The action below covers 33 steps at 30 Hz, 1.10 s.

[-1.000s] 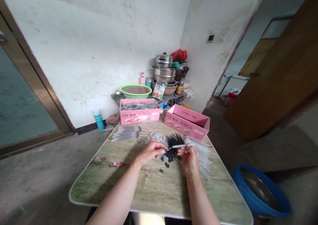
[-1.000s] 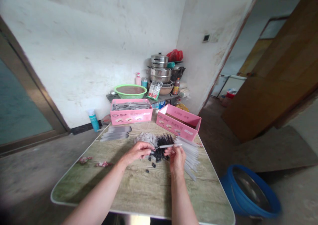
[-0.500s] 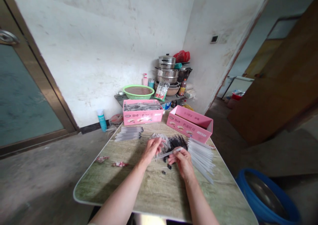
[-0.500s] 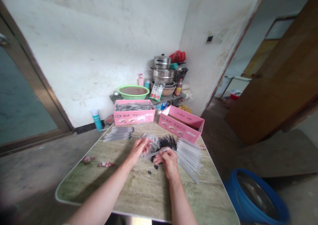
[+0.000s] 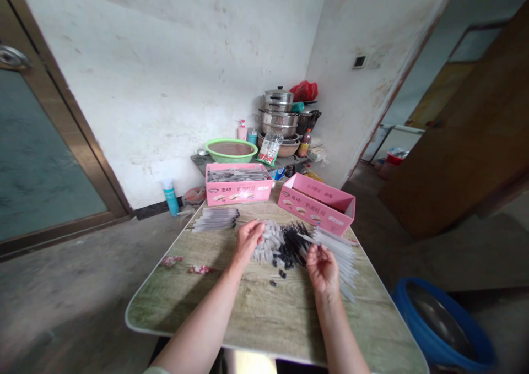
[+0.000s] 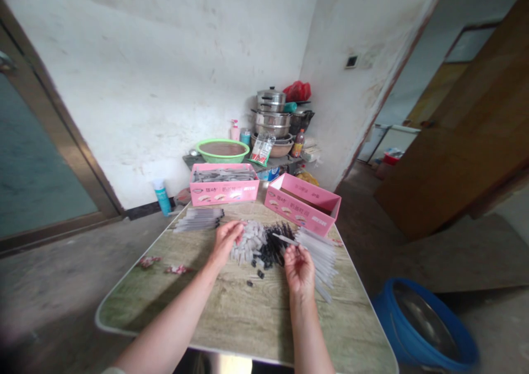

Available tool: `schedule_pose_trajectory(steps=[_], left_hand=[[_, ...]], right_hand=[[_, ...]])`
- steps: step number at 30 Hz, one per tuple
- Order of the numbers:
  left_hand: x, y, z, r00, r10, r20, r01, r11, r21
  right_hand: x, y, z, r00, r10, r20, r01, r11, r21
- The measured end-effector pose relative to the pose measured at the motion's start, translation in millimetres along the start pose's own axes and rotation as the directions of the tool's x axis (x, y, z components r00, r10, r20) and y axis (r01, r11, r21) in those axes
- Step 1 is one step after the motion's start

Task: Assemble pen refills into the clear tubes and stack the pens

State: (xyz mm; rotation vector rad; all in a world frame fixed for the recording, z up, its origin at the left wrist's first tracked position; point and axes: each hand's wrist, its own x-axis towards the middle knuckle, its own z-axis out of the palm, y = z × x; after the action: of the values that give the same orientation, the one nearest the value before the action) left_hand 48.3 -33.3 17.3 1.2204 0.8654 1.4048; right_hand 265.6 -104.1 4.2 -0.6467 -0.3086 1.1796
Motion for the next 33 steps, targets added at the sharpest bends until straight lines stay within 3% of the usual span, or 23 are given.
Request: schedule_pose_trajectory(steps=[2, 4, 8, 14, 17, 20, 23, 25, 27, 30, 33], left_hand=[[-3.9, 0.6, 3.7, 0.981, 0.069, 0.182, -0.106, 0.973, 0.203], [-8.7, 2.1, 8.1, 0.923, 0.124, 0.364, -0.260, 0.899, 0.353], [-19.4, 0.9, 19.4, 0.801, 0.116, 0.588, -0.461, 0.747, 0.480], [-31.4, -10.1, 40.3, 0.689, 0.104, 0.718, -0.658, 0.505, 0.558], [-35.0, -11.1, 45.7, 0.687, 0.094, 0.720, -0.687, 0.407, 0.602], [-37.7, -10.9, 48.0, 0.685, 0.075, 0.725, -0.693, 0.376, 0.615], [-38.6, -10.6, 49.1, 0.664, 0.066, 0.745, -0.702, 0.396, 0.592], [-37.2, -10.4, 48.4, 0.687, 0.089, 0.721, -0.667, 0.470, 0.578], [-33.6, -10.5, 45.7, 0.768, 0.120, 0.629, -0.553, 0.621, 0.556], [-25.5, -12.4, 38.8, 0.899, 0.074, 0.433, -0.260, 0.884, 0.390], [-18.4, -14.2, 32.3, 0.943, -0.042, 0.331, -0.017, 0.985, 0.174]], right_hand=[[-0.1, -2.9, -2.5, 0.996, 0.021, -0.083, -0.014, 0.997, 0.073], [-1.2, -2.8, -2.6, 0.993, 0.055, -0.105, -0.044, 0.994, 0.100], [-1.8, 0.4, -2.1, 0.996, 0.048, -0.074, -0.042, 0.996, 0.075], [-1.1, 2.8, -2.7, 1.000, 0.012, 0.001, -0.012, 1.000, 0.015], [-1.8, 3.9, -1.9, 0.999, 0.039, 0.002, -0.039, 0.999, 0.024], [-2.5, 5.7, -0.9, 0.998, 0.051, 0.022, -0.051, 0.999, 0.004], [-3.1, 6.6, 0.6, 0.997, 0.064, 0.036, -0.064, 0.998, 0.000], [-3.4, 6.2, 1.7, 0.997, 0.060, 0.040, -0.060, 0.998, -0.001], [-3.5, 5.3, 2.3, 0.998, 0.044, 0.039, -0.044, 0.999, 0.000], [-2.9, 5.3, 1.3, 0.999, 0.019, 0.044, -0.019, 1.000, -0.001], [-1.5, 7.5, -1.0, 0.999, 0.012, 0.049, -0.011, 1.000, -0.009]])
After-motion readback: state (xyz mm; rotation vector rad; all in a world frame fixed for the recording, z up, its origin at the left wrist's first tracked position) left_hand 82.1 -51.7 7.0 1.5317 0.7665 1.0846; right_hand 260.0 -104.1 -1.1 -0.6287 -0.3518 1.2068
